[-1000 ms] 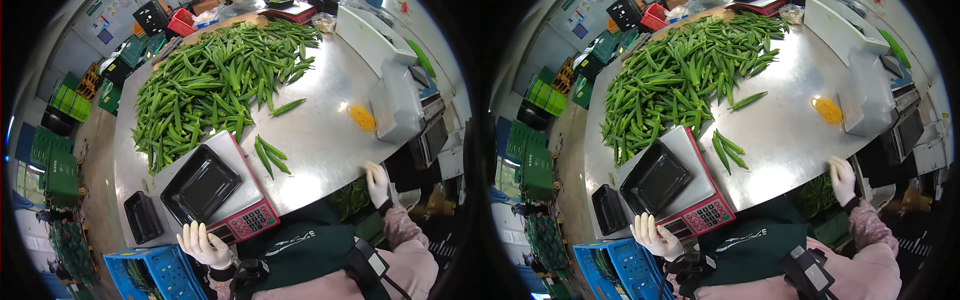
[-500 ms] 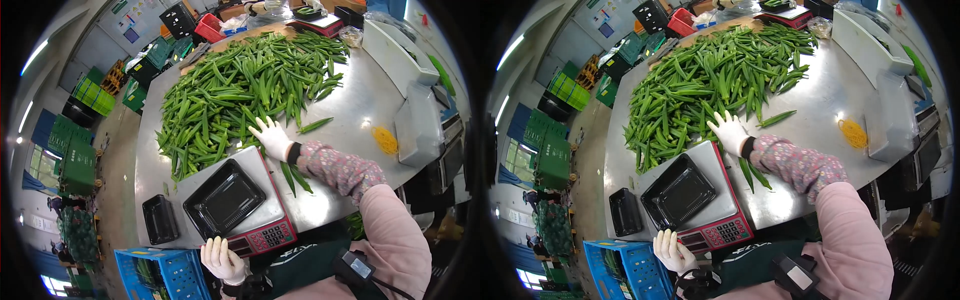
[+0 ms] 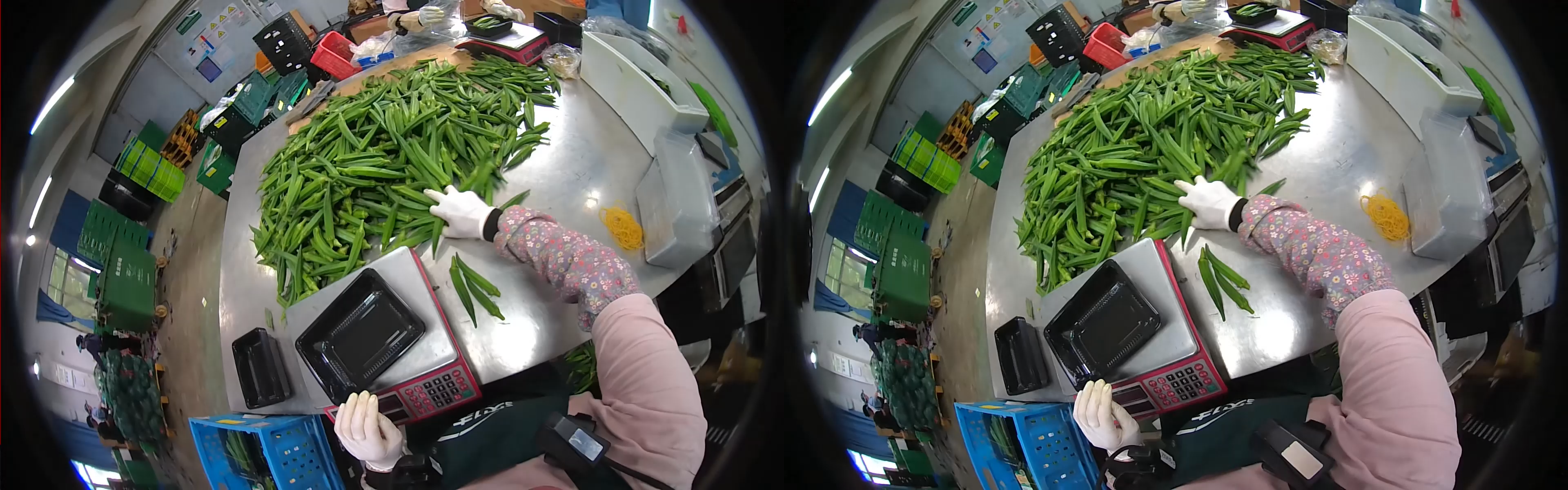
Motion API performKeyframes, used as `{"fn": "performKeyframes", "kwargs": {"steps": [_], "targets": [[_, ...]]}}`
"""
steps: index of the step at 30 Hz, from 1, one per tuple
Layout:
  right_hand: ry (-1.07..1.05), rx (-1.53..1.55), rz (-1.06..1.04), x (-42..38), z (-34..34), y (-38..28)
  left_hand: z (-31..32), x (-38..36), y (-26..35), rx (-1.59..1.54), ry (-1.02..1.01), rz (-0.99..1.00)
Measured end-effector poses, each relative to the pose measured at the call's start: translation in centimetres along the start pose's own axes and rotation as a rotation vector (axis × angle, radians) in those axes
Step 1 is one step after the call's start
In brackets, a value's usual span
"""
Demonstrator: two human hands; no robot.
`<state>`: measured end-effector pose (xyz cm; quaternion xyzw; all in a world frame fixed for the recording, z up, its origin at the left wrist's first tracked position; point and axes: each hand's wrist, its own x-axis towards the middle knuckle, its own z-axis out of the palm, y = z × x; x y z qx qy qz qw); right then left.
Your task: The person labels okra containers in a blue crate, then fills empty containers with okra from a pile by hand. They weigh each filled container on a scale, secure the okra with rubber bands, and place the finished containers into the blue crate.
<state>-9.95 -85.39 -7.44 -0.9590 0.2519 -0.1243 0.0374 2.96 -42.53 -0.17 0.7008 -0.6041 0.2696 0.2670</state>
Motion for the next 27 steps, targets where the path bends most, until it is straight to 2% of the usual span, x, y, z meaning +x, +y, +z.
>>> {"fn": "performKeyframes", "kwargs": {"steps": [5, 6, 9, 10, 12, 13, 15, 17, 19, 20, 21, 23, 24, 25, 27], "targets": [[-0.001, 0.004, -0.026, -4.4, -0.2, 2.5, -0.7, -0.9, 0.4, -0.017, 0.003, -0.016], [0.143, 0.045, -0.087, -5.8, 0.0, 2.9, -0.8, -1.1, 0.4, -0.009, 0.011, -0.015], [0.179, -0.007, -0.131, -9.1, 0.2, 4.2, -1.0, -1.2, 0.7, -0.003, 0.015, -0.014], [0.17, -0.009, -0.129, -9.8, -0.2, 4.1, -1.1, -1.4, 0.7, -0.011, 0.022, -0.011], [-0.02, -0.046, -0.009, -11.0, -1.2, 4.0, -1.2, -1.3, 1.2, -0.057, 0.031, -0.045], [-0.023, -0.05, -0.01, -11.5, -1.3, 4.2, -1.3, -1.3, 1.3, -0.061, 0.033, -0.048], [0.097, 0.025, 0.009, -12.2, -2.0, 4.2, -1.4, -1.2, 1.2, -0.069, 0.026, -0.032], [0.122, 0.011, 0.022, -12.7, -3.4, 4.1, -1.4, -1.0, 1.3, -0.071, 0.026, -0.03], [0.224, -0.003, 0.134, -13.2, -5.0, 3.5, -1.4, -0.9, 1.3, -0.076, 0.025, -0.026], [0.325, -0.059, 0.093, -13.3, -5.6, 3.4, -1.4, -0.9, 1.3, -0.073, 0.028, -0.027], [0.321, -0.061, 0.094, -13.2, -7.1, 2.8, -1.4, -1.0, 1.3, -0.07, 0.031, -0.028], [0.112, 0.65, 0.638, -12.9, -10.3, 1.3, -1.4, -1.1, 1.3, -0.07, 0.023, -0.029], [0.34, 0.45, 0.513, -12.6, -9.4, 1.6, -1.3, -1.1, 1.2, -0.066, 0.018, -0.027], [0.336, 0.45, 0.516, -12.6, -9.0, 2.3, -1.3, -1.1, 1.1, -0.068, 0.014, -0.028], [0.094, 0.384, 0.608, -11.9, -8.9, 3.0, -1.1, -1.1, 1.0, -0.077, 0.037, -0.027]]}}
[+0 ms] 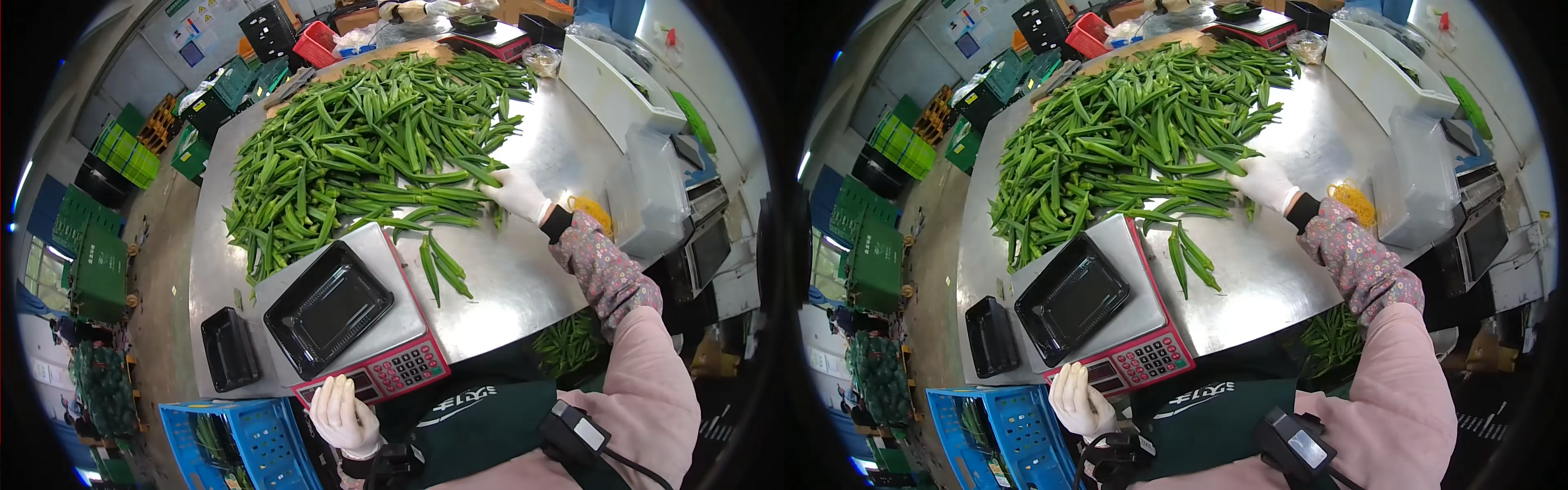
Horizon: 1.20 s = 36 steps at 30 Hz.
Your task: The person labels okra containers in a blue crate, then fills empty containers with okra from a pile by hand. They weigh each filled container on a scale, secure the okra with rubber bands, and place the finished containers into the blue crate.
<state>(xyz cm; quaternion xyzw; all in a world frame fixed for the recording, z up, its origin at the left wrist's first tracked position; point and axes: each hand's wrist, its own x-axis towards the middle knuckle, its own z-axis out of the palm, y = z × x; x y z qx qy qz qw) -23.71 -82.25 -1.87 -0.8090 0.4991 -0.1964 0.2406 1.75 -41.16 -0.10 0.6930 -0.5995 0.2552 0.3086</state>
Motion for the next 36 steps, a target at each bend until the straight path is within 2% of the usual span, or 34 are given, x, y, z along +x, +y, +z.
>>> {"fn": "performKeyframes", "kwargs": {"steps": [1, 2, 4, 5, 6, 8, 14, 16, 18, 20, 21, 22, 24, 26, 28, 32, 36], "targets": [[-0.134, 0.021, 0.091, 0.4, 0.1, -0.3, 0.0, 0.0, 0.0, 0.001, -0.001, 0.0], [-0.135, 0.021, 0.09, 0.8, 1.4, 0.2, -0.1, 0.0, 0.0, 0.003, 0.001, -0.003], [0.031, -0.292, -0.265, 1.7, 4.3, 0.8, -0.2, 0.0, 0.2, 0.009, 0.004, -0.009], [-0.173, -0.323, -0.152, 2.5, 5.0, 0.3, -0.2, 0.0, 0.2, 0.006, 0.0, -0.011], [-0.185, -0.329, -0.158, 2.4, 5.8, -0.5, -0.3, 0.1, 0.2, 0.003, -0.005, -0.014], [-0.126, -0.503, -0.168, 2.4, 7.7, -1.3, -0.3, 0.1, 0.3, 0.004, -0.015, -0.018], [-0.083, -0.514, -0.167, 2.4, 8.4, -1.3, -0.8, -0.2, 0.3, 0.02, -0.031, -0.026], [-0.158, -0.535, -0.074, 1.4, 8.0, -1.7, -0.8, -0.6, 0.1, 0.013, -0.03, -0.031], [-0.097, -0.54, -0.115, -0.1, 7.3, -1.6, -0.8, -1.0, -0.2, 0.026, -0.031, -0.012], [-0.075, -0.253, -0.011, -1.8, 6.2, -1.9, -1.0, -1.1, -0.2, 0.026, -0.044, -0.015], [-0.156, -0.123, 0.108, -3.1, 4.6, -3.3, -1.0, -1.1, -0.2, 0.025, -0.054, -0.01], [-0.158, -0.127, 0.115, -3.7, 4.8, -2.7, -0.9, -1.1, -0.2, 0.019, -0.058, -0.011], [-0.226, 0.422, 0.182, -4.9, 5.4, -0.7, -0.7, -1.1, -0.1, 0.004, -0.025, -0.008], [-0.22, 0.413, 0.222, -6.0, 6.1, 0.7, -0.6, -0.9, 0.1, -0.009, -0.026, -0.004], [-0.005, 0.155, 0.173, -6.9, 6.4, 1.8, -0.7, -0.8, 0.3, -0.021, -0.018, -0.014], [0.219, 0.248, 0.2, -7.6, 7.2, 5.3, -1.0, -1.1, 0.1, 0.003, -0.019, -0.018], [0.236, 0.324, 0.211, -8.4, 6.9, 5.2, -1.0, -2.0, -0.4, 0.013, -0.033, -0.004]]}}
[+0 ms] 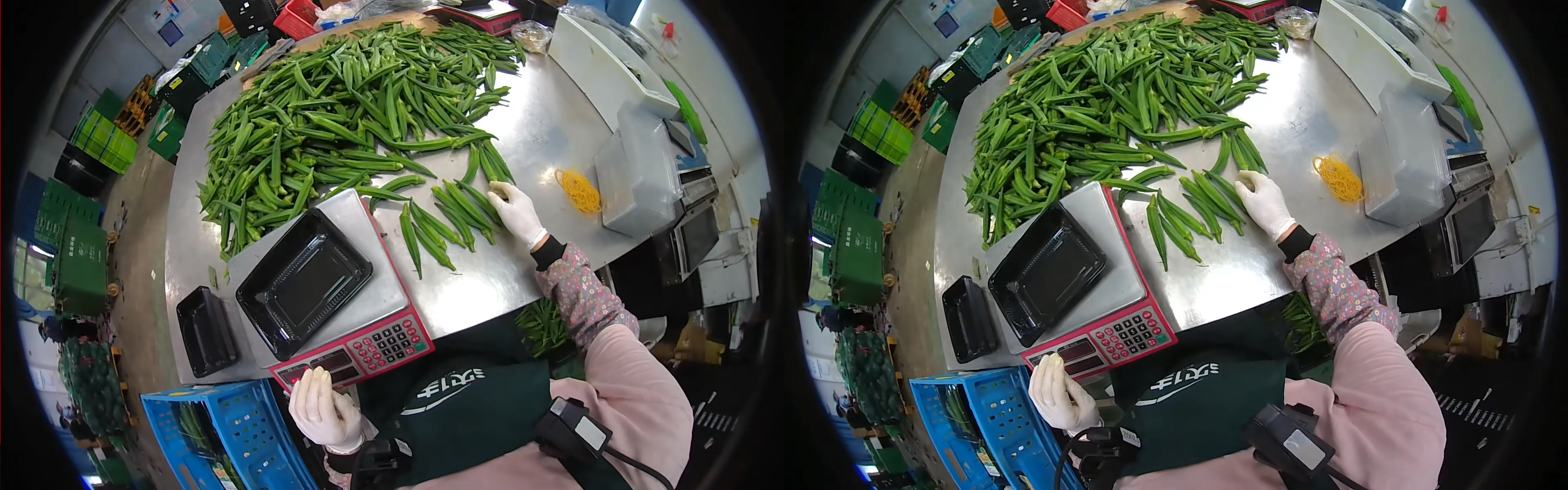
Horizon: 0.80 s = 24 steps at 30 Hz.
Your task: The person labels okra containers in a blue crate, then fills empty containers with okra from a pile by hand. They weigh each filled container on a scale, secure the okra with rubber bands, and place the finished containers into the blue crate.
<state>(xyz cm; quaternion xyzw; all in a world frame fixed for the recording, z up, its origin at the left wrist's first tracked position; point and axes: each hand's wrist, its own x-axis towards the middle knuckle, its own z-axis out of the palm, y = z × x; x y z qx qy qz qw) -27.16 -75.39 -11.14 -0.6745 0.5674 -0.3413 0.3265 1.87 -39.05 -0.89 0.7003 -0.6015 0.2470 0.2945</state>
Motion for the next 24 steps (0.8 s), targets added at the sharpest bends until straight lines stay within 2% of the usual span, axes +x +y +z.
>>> {"fn": "performKeyframes", "kwargs": {"steps": [3, 5, 6, 9, 10, 12, 13, 16, 17, 18, 20, 24], "targets": [[-0.037, 0.003, 0.043, -0.2, 0.5, -0.5, 0.1, 0.0, 0.1, -0.01, 0.0, 0.004], [-0.026, -0.199, -0.051, -0.6, 1.2, -1.7, 0.1, 0.1, 0.2, -0.01, -0.004, 0.007], [-0.027, -0.198, -0.051, -1.0, 1.6, -2.1, 0.0, 0.2, 0.3, -0.008, -0.008, 0.01], [0.09, -0.484, -0.41, -1.7, 2.2, -2.6, 0.0, 0.8, 0.8, -0.015, 0.005, -0.021], [0.089, -0.483, -0.407, -1.5, 2.0, -2.4, 0.0, 0.7, 0.8, -0.014, 0.003, -0.021], [-0.048, -0.289, -0.069, -0.9, 1.4, -1.9, 0.1, 0.6, 0.7, -0.018, 0.006, -0.022], [-0.049, -0.289, -0.066, -1.0, 1.4, -1.7, 0.1, 0.6, 0.7, -0.019, 0.003, -0.021], [0.088, -0.288, -0.239, -1.6, 1.3, -1.7, 0.2, 0.5, 0.6, -0.02, -0.022, -0.021], [0.154, -0.355, -0.354, -2.1, 1.4, -1.9, 0.2, 0.5, 0.6, -0.028, -0.021, -0.024], [0.154, -0.356, -0.353, -2.7, 0.9, -2.4, 0.3, 0.6, 0.6, -0.033, -0.02, -0.028], [0.15, -0.546, -0.537, -3.9, 0.5, -4.0, 0.5, 0.7, 0.6, -0.041, -0.027, -0.027], [0.201, -0.719, -0.612, -5.0, 1.0, -3.3, 0.5, 0.7, 0.5, -0.022, -0.041, -0.018]]}}
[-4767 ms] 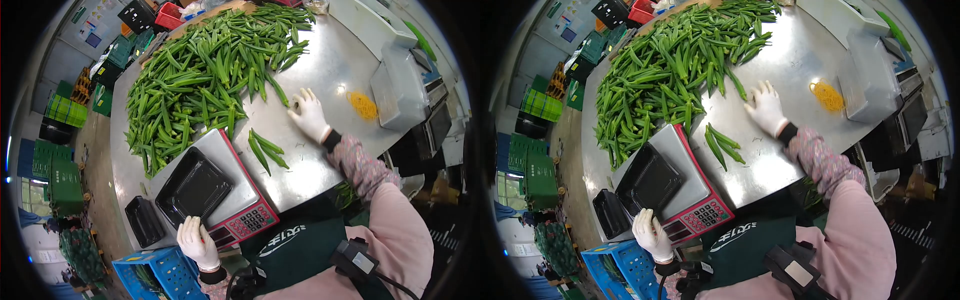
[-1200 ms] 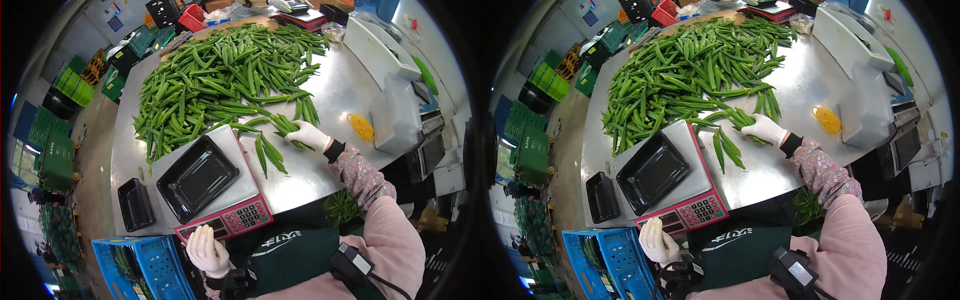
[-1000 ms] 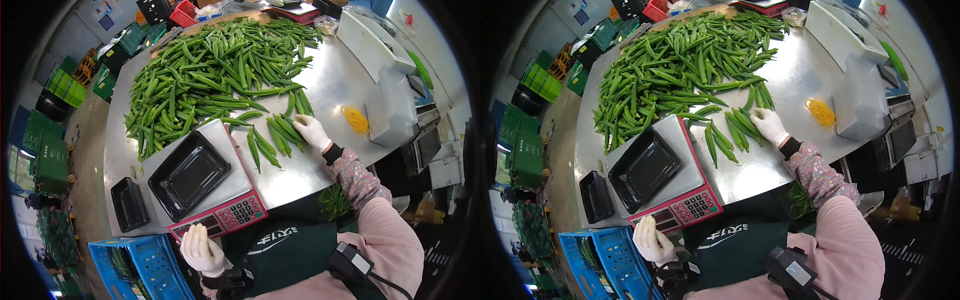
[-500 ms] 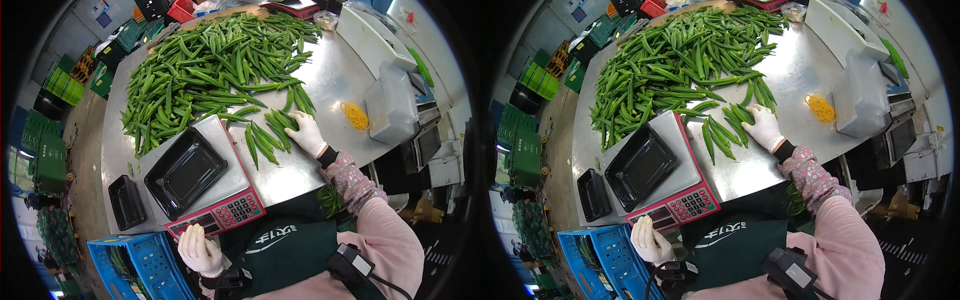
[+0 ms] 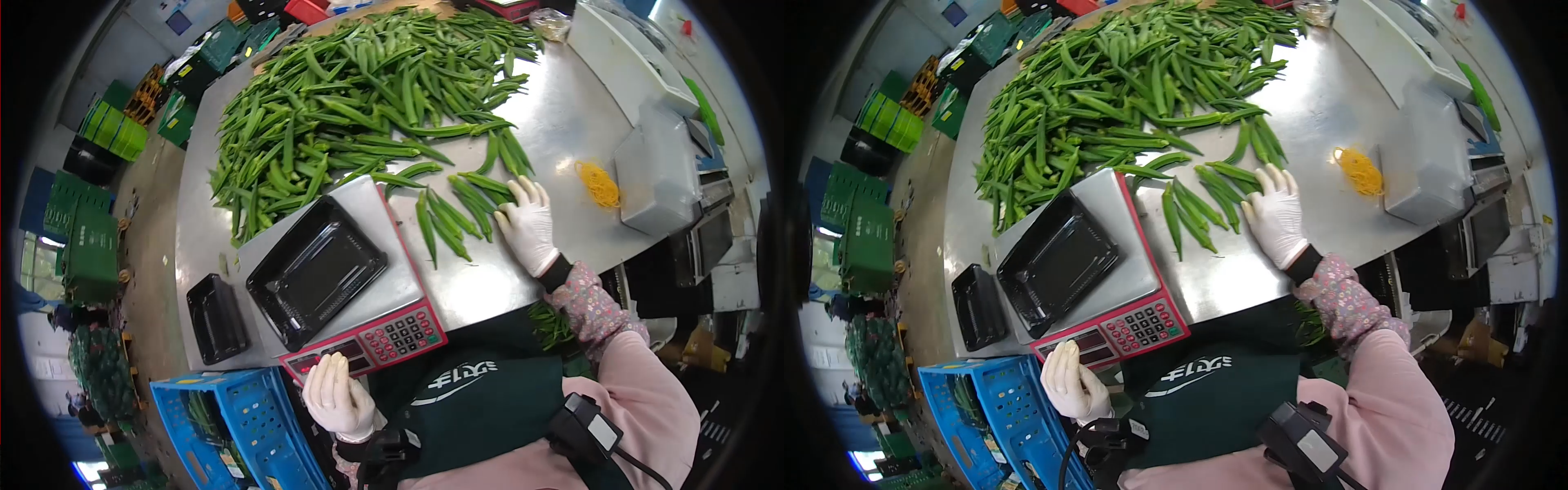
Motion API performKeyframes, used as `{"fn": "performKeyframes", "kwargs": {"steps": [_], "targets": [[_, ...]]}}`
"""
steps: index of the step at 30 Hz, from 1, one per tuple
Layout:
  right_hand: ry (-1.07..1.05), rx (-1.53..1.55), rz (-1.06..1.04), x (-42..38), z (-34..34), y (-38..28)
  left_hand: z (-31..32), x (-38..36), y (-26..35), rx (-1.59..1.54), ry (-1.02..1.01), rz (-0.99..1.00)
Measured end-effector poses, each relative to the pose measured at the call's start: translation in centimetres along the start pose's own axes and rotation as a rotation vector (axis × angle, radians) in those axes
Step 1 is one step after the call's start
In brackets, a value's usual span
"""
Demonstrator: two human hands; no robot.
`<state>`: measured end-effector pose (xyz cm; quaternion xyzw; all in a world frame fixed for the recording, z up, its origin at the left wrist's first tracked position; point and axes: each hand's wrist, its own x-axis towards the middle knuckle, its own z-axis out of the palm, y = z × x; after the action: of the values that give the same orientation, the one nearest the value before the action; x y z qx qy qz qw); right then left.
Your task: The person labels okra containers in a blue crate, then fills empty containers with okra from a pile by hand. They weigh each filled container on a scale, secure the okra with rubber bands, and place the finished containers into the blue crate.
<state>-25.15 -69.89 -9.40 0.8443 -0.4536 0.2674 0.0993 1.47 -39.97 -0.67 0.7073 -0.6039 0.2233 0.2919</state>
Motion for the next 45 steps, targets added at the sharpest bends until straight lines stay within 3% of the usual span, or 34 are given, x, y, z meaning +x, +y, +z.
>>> {"fn": "performKeyframes", "kwargs": {"steps": [12, 17, 31, 41, 45], "targets": [[0.019, 0.067, 0.08, -2.1, 0.6, 0.0, 0.3, 0.4, 0.5, 0.0, 0.026, 0.024], [0.044, 0.116, 0.212, -3.1, 0.8, -0.1, 0.2, 0.7, 0.9, 0.003, 0.013, 0.032], [0.051, 0.263, 0.263, -2.6, 1.9, 0.2, 0.1, 0.3, 1.2, 0.027, 0.015, 0.031], [-0.005, 0.182, 0.239, -3.4, 0.9, 0.4, 0.4, 0.5, 1.2, 0.011, 0.009, 0.051], [0.125, 0.223, 0.333, -2.1, 1.1, 0.9, 0.6, 0.4, 1.0, 0.008, 0.013, 0.048]]}}
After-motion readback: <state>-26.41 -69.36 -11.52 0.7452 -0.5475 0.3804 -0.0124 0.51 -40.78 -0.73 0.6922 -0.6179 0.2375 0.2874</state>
